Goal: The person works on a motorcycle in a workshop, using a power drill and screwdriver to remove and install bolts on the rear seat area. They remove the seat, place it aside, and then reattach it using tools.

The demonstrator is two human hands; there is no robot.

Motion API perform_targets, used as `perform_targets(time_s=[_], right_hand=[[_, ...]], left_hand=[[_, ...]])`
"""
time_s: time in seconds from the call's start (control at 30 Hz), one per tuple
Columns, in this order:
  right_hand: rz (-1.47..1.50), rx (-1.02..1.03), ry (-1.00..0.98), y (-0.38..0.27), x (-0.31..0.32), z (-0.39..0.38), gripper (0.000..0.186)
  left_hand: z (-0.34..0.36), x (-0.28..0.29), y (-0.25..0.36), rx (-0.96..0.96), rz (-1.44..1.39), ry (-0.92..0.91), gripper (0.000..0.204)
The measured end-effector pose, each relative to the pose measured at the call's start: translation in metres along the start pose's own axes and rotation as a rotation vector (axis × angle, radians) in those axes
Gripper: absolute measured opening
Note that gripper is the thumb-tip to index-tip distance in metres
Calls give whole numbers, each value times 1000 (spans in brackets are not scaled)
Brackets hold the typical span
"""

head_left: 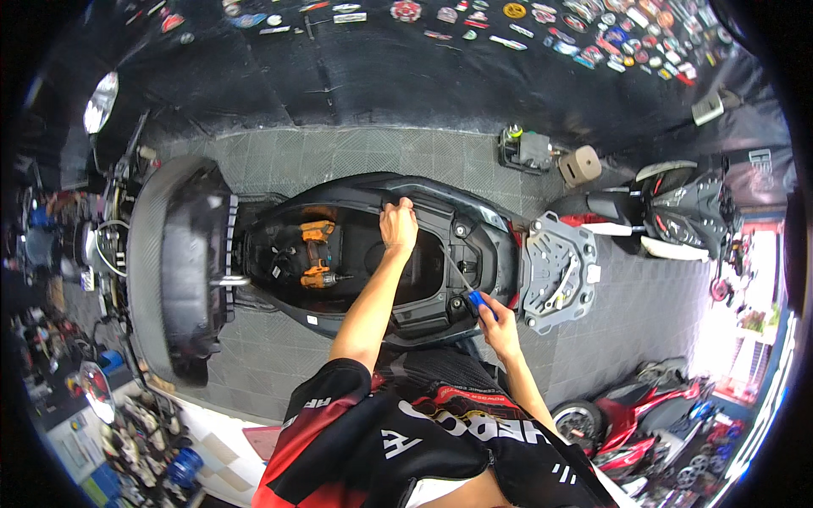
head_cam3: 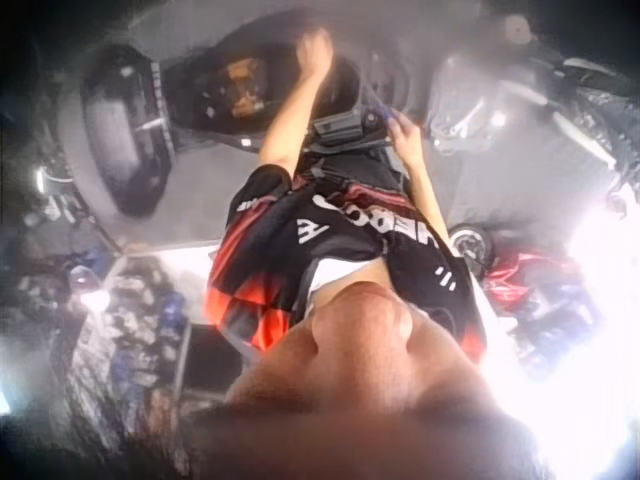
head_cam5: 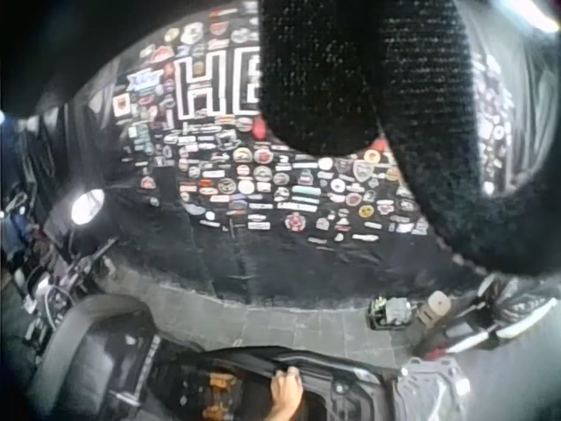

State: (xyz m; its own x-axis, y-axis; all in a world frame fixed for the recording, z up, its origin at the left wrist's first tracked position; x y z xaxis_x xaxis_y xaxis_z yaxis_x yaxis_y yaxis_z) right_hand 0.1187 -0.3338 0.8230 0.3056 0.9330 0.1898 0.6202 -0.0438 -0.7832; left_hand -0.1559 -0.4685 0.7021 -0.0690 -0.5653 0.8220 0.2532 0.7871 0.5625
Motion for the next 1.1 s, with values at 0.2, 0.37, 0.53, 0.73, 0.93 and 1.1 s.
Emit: perform_targets(time_s=[0.2, 0.37, 0.53, 0.73, 0.93, 1.1], right_hand=[[126, -28, 79, 39, 45, -33, 39], [161, 3, 31, 29, 63, -34, 39], [158, 5, -58, 12, 82, -26, 41], [138, 43, -157, 7, 99, -12, 42], [152, 62, -192, 7, 110, -3, 42], [38, 23, -222, -7, 122, 4, 40]], left_hand=[[9, -6, 11, 219, 58, -18, 23], [16, -7, 15, 337, 43, -19, 28], [12, -10, 15, 499, -44, -21, 42], [12, -12, 23, 614, -39, 73, 48], [13, -8, 42, 540, 156, 6, 39], [11, -9, 39, 414, 160, -43, 36]])
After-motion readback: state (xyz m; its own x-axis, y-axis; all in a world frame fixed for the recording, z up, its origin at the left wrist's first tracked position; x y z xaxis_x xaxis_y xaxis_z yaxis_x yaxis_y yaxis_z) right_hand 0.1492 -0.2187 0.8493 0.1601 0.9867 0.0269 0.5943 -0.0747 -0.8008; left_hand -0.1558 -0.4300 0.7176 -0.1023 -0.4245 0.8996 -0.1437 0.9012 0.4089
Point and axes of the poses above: each hand's wrist, its own z-axis towards the middle knuckle, its own x-axis out of the back of the hand, y = z × x, the point moved 5 cm from there along z, towards the middle knuckle, and after that the axes turned 3 degrees about -y, right-handed, at the moved point
